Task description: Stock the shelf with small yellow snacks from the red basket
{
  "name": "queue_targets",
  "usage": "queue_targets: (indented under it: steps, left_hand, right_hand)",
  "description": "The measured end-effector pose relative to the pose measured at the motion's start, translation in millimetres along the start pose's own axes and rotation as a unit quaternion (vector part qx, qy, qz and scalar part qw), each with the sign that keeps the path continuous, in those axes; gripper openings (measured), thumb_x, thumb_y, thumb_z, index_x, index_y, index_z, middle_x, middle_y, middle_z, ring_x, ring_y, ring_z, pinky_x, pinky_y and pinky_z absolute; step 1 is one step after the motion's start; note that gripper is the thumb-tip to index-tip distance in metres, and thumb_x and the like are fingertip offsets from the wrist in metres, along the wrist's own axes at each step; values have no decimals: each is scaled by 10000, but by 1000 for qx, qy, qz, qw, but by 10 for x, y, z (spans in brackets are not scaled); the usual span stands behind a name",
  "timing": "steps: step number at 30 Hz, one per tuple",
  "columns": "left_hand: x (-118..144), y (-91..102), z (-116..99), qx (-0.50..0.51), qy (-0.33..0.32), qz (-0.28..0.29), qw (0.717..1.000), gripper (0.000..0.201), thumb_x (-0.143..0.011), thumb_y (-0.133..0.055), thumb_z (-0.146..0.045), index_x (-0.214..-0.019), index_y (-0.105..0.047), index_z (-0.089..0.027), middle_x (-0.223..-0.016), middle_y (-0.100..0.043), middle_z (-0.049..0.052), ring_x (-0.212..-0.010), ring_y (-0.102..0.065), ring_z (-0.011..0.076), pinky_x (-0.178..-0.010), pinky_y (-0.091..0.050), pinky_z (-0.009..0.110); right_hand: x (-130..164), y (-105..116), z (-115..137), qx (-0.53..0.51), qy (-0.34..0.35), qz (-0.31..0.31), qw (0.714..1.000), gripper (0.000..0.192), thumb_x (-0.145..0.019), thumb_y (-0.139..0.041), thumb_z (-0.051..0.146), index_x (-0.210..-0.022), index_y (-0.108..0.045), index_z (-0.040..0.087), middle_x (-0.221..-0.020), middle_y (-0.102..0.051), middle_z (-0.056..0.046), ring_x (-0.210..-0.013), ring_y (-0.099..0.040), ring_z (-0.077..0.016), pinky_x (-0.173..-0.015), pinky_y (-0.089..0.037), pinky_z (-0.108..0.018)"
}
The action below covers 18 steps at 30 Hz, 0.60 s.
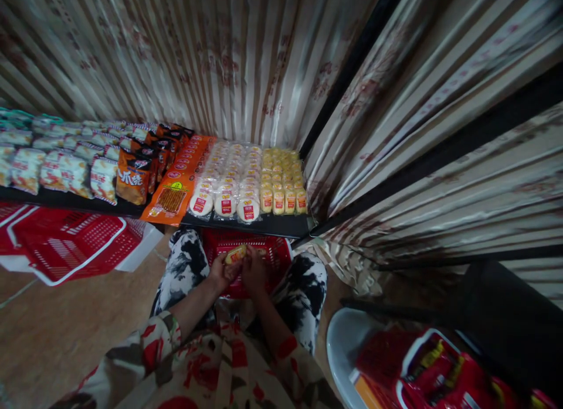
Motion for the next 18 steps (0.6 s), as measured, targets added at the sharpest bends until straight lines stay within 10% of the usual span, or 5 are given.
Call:
queue_targets:
  steps: [18]
  left_hand:
    - [443,-489,96,213,41,74,973,265,-849,-439,-179,-1055,-537,-44,-757,-668,117,-616,-674,176,-549,-569,249]
  right_hand:
    - [41,266,50,-254,-81,-176,948,348,-757,-525,335,-1064,-579,179,-902,-691,-61,-814,-645,-181,-719,-509,-287]
Point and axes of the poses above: each hand's wrist, its own x-axis away from the middle knuckle, its own y-axis out of the back of the hand, z = x × y, the point moved 3 cm from there along -x, towards the middle knuckle
